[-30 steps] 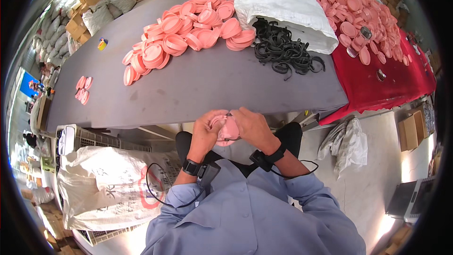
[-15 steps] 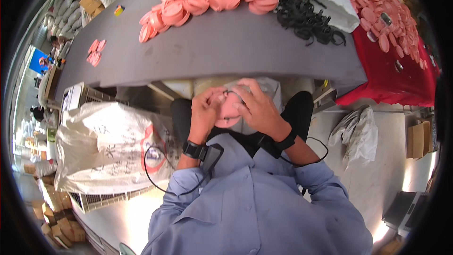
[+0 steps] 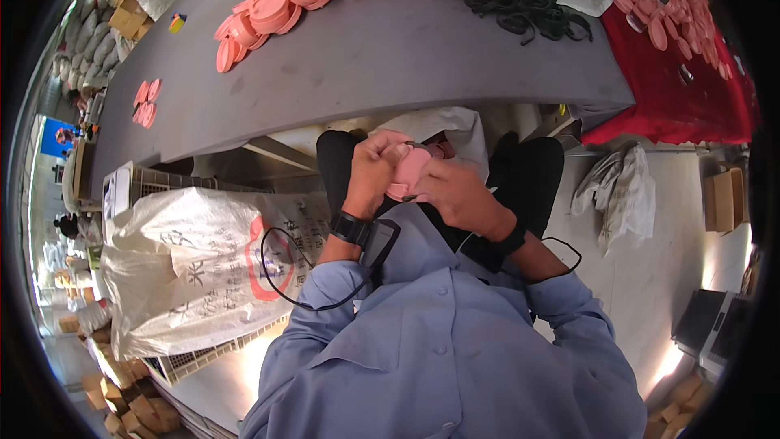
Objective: The recorder is assembling pink plastic lids with black rubber or plastic components.
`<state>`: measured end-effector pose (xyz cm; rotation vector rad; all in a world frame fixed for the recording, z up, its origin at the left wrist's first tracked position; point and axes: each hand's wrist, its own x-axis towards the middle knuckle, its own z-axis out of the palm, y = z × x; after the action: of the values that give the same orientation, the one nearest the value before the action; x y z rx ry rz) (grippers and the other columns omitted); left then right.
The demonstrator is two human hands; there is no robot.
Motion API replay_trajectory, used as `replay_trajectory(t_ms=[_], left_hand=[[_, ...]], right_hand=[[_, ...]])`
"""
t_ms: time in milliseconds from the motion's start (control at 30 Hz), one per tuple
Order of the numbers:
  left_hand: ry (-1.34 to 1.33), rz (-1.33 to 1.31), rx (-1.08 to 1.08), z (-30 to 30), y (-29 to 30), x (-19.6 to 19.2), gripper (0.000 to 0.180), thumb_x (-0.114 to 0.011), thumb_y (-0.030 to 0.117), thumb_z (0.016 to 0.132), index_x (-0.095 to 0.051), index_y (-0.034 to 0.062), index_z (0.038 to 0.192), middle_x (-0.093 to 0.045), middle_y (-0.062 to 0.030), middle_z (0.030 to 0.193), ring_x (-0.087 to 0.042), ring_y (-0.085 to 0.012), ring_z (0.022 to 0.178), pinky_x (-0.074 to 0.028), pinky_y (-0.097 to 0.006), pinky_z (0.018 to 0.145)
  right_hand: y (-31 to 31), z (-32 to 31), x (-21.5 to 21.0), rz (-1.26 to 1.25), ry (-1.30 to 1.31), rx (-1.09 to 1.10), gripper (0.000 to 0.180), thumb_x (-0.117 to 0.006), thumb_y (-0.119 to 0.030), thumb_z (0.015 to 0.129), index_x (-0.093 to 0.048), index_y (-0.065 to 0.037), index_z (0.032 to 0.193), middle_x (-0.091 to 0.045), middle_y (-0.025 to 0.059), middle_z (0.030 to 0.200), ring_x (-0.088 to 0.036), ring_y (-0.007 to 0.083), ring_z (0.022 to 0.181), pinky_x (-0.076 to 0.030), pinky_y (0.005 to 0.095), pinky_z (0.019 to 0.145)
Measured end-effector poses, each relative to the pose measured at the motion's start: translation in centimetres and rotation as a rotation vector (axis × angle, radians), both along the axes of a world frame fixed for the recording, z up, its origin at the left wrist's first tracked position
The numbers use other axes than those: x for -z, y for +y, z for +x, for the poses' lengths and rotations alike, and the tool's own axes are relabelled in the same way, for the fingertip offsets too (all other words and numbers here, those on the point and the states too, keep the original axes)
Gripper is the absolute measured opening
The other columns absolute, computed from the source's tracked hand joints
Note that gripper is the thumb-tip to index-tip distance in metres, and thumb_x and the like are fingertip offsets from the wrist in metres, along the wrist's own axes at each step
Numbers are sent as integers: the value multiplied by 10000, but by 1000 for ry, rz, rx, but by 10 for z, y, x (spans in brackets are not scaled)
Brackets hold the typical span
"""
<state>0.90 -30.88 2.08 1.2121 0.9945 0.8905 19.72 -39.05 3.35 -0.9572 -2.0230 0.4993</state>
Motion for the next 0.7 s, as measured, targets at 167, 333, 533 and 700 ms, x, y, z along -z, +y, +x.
replay_trajectory(t_ms=[167, 333, 533, 700], left_hand=[[52, -47, -75, 16, 13, 20, 119, -635, 6, 962, -714, -32, 1042, -731, -64, 904, -653, -105, 817, -543, -270, 728], [359, 18, -217, 24, 8, 37, 134, -625, 53, 964, -707, -9, 1051, -738, -116, 878, -672, -123, 769, -537, -293, 711], [487, -97, -284, 25, -14, 70, 98, -645, 48, 956, -696, 4, 1028, -737, -140, 870, -688, -188, 748, -545, -334, 710], [344, -97, -325, 8, -22, 111, 91, -638, 45, 980, -691, -12, 1028, -703, -69, 846, -625, -95, 767, -511, -269, 696]], right_hand=[[21, 5, 25, -13, 7, 144, 121, -701, -72, 822, -675, -63, 940, -596, 100, 935, -620, 320, 831, -507, 419, 714], [32, 14, 54, -28, -33, 130, 101, -697, -89, 830, -662, -64, 921, -589, 88, 920, -619, 305, 823, -509, 419, 687], [37, 14, 79, -152, -43, 49, 128, -724, -141, 813, -639, -73, 879, -560, 78, 887, -621, 295, 811, -511, 430, 682], [55, 17, 84, -198, -8, -19, 118, -712, -119, 815, -626, -61, 869, -568, 85, 897, -618, 308, 824, -509, 430, 704]])
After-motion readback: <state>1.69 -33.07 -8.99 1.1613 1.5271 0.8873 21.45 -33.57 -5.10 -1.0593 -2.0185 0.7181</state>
